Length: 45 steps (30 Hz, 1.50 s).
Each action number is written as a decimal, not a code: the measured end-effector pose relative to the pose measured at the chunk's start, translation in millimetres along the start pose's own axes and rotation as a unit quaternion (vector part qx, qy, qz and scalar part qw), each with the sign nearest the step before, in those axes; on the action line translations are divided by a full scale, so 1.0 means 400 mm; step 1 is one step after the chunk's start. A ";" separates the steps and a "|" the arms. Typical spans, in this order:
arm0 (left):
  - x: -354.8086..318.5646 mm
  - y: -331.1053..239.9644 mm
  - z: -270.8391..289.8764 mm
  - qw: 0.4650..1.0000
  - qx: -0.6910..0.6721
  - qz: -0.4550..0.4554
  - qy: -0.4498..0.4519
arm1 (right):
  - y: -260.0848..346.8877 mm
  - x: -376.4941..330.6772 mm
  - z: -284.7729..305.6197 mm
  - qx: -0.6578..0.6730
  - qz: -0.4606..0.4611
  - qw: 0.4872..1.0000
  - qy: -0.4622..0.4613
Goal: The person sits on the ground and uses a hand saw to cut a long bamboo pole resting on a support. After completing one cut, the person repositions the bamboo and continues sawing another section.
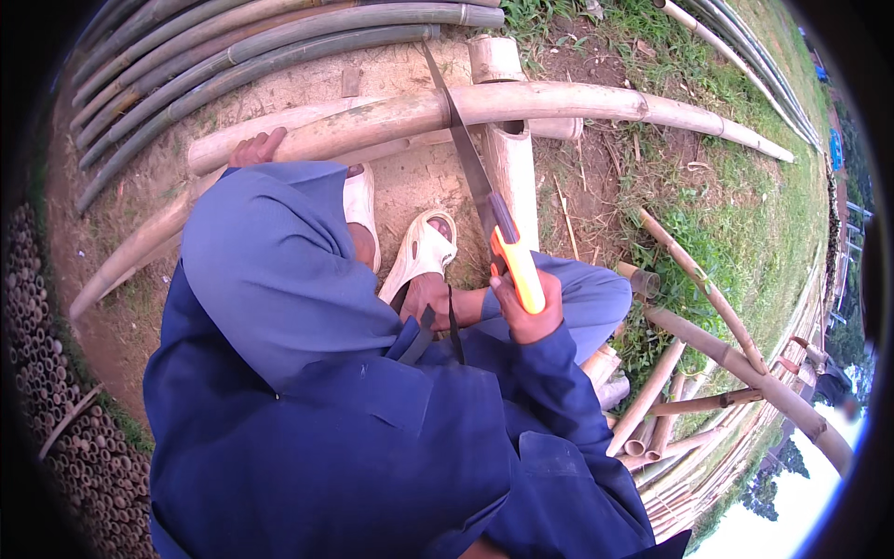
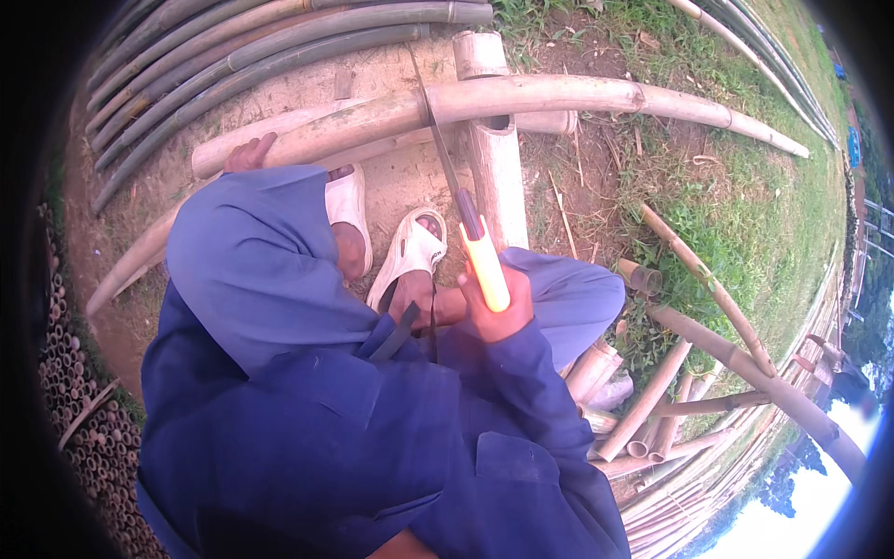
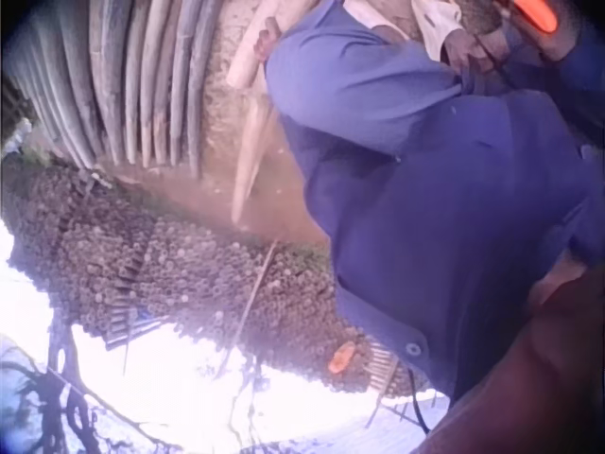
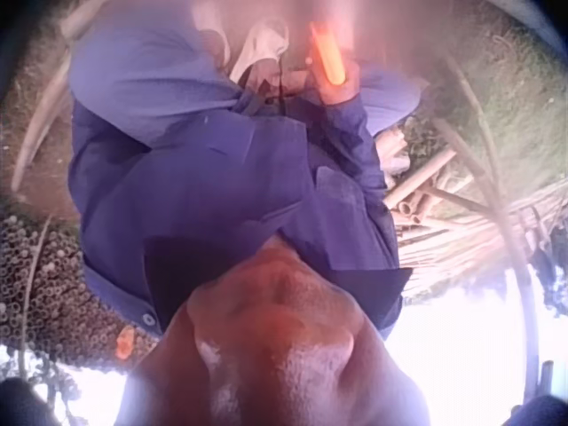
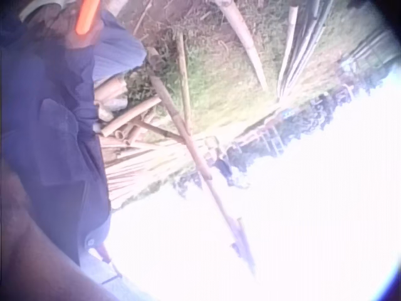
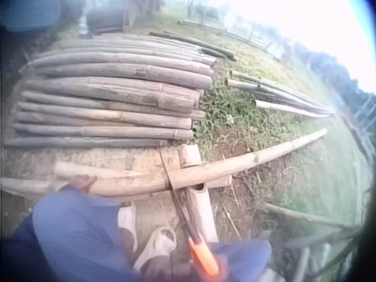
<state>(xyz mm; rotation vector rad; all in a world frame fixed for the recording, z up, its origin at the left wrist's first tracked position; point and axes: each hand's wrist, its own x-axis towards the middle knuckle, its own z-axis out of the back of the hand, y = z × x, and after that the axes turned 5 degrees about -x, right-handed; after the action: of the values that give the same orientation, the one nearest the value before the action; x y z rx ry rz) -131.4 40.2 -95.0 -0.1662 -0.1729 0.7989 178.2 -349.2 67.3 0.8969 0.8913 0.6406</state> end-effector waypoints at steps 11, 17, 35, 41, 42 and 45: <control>-0.001 -0.013 0.014 0.999 0.007 -0.028 -0.021 | 0.057 -0.162 0.079 0.000 0.020 1.000 0.021; 0.001 -0.022 0.036 1.000 -0.014 -0.006 -0.009 | 0.016 0.036 -0.015 -0.014 0.047 0.999 -0.009; 0.003 0.013 0.014 0.996 0.030 0.023 0.085 | 0.092 -0.152 0.057 -0.058 0.030 0.998 0.001; 0.001 0.011 0.009 1.000 0.002 -0.019 0.022 | 0.041 0.008 0.017 -0.013 -0.011 1.000 0.013; 0.003 0.004 0.018 1.000 -0.004 -0.023 0.019 | 0.026 0.038 -0.001 -0.003 0.019 1.000 -0.004; 0.007 -0.015 0.053 0.995 -0.013 0.022 0.095 | 0.012 0.036 -0.019 0.007 0.044 0.999 -0.009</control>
<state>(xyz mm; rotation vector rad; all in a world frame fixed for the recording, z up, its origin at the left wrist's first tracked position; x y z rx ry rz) -129.9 40.0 -72.6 -0.2694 0.0001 0.8202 178.1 -332.5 63.3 0.9566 0.8445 0.7028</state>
